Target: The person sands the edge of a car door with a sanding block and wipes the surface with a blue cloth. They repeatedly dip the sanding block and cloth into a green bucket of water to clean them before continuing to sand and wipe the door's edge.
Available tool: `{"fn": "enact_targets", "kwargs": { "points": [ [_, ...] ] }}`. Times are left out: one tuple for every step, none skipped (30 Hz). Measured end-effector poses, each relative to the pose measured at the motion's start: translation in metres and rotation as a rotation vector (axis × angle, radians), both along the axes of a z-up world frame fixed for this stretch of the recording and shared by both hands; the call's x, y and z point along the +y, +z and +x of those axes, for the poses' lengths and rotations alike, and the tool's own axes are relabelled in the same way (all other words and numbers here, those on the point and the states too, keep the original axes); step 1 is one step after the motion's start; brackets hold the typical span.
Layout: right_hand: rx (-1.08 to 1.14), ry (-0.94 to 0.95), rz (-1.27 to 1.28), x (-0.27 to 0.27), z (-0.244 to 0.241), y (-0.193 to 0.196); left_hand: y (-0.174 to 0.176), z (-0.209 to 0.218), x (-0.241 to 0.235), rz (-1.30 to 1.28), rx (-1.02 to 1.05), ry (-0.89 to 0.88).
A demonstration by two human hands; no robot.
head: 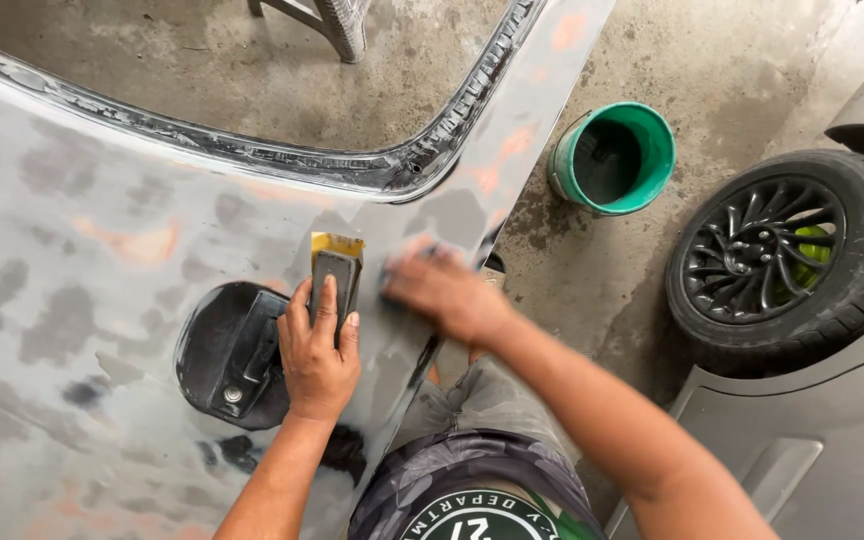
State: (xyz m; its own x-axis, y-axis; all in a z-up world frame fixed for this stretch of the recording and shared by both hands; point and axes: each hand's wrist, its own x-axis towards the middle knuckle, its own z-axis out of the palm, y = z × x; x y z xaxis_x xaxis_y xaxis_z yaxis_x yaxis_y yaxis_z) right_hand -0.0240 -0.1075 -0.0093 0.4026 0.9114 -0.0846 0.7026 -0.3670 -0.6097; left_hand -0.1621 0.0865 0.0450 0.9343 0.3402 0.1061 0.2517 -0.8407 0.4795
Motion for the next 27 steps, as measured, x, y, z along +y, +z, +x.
{"fn": "enact_targets", "kwargs": {
  "points": [
    [-0.003,0.000,-0.001,-0.003,0.027,0.000,0.000,-0.003,0.001,-0.001,-0.003,0.000],
    [-0.065,-0.223,-0.051,-0.004,0.053,-0.001,0.001,-0.008,0.002,-0.002,0.015,-0.004],
    [-0.127,-0.446,-0.100,-0.006,0.078,-0.001,0.001,-0.013,0.003,-0.004,0.032,-0.009],
    [-0.127,-0.451,-0.104,-0.006,0.091,0.001,0.001,-0.018,0.002,-0.007,0.033,-0.014],
    [-0.096,-0.578,-0.136,-0.005,0.105,0.004,0.002,-0.023,0.001,-0.024,0.028,-0.023],
    [-0.067,-0.699,-0.165,-0.003,0.120,0.008,0.003,-0.027,0.001,-0.039,0.020,-0.024],
    [-0.070,-0.698,-0.164,0.000,0.111,-0.003,0.003,-0.032,0.001,-0.039,0.017,-0.023],
    [-0.106,-0.682,-0.092,0.001,0.103,-0.014,0.002,-0.036,0.001,-0.046,0.029,-0.014],
    [-0.142,-0.664,-0.021,0.001,0.096,-0.023,0.002,-0.040,0.000,-0.054,0.042,-0.004],
    [-0.153,-0.667,-0.020,0.008,0.062,-0.016,0.000,-0.038,0.002,-0.056,0.030,-0.007],
    [-0.200,-0.509,0.007,0.014,0.029,-0.010,-0.002,-0.036,0.003,-0.048,0.011,0.000],
    [-0.237,-0.350,0.031,0.020,-0.009,-0.006,-0.004,-0.038,0.003,-0.038,0.001,0.008],
    [-0.240,-0.351,0.030,0.022,-0.031,0.003,-0.004,-0.034,0.002,-0.040,-0.003,0.007],
    [-0.120,-0.156,-0.013,0.024,-0.055,0.011,-0.005,-0.031,0.001,-0.026,0.010,-0.002],
    [0.002,0.039,-0.055,0.026,-0.079,0.019,-0.005,-0.028,0.000,-0.012,0.022,-0.010],
    [0.002,0.033,-0.054,0.017,-0.081,0.007,-0.007,-0.023,-0.001,-0.011,0.022,-0.016],
    [-0.043,0.103,0.017,0.008,-0.082,-0.006,-0.008,-0.017,-0.002,0.025,0.027,-0.045],
    [-0.086,0.178,0.091,-0.001,-0.084,-0.018,-0.010,-0.012,-0.004,0.063,0.036,-0.070],
    [-0.082,0.177,0.094,-0.007,-0.061,-0.018,-0.011,-0.006,-0.007,0.066,0.040,-0.070],
    [-0.089,0.151,0.082,-0.015,-0.041,-0.018,-0.011,-0.002,-0.012,0.094,0.080,-0.111],
    [-0.097,0.125,0.070,-0.022,-0.019,-0.018,-0.011,0.003,-0.016,0.122,0.120,-0.152],
    [-0.097,0.128,0.074,-0.031,0.009,-0.018,-0.013,0.011,-0.021,0.125,0.120,-0.149],
    [-0.113,0.002,0.086,-0.039,0.037,-0.017,-0.015,0.019,-0.026,0.150,0.118,-0.167],
    [-0.122,-0.118,0.102,-0.046,0.065,-0.017,-0.016,0.026,-0.031,0.178,0.122,-0.178],
    [-0.115,-0.109,0.109,-0.047,0.096,-0.017,-0.018,0.034,-0.037,0.185,0.129,-0.169],
    [-0.171,-0.203,0.058,-0.051,0.124,-0.016,-0.019,0.040,-0.044,0.186,0.137,-0.193],
    [-0.226,-0.296,0.006,-0.055,0.153,-0.016,-0.021,0.047,-0.051,0.187,0.146,-0.218]
  ]
}}
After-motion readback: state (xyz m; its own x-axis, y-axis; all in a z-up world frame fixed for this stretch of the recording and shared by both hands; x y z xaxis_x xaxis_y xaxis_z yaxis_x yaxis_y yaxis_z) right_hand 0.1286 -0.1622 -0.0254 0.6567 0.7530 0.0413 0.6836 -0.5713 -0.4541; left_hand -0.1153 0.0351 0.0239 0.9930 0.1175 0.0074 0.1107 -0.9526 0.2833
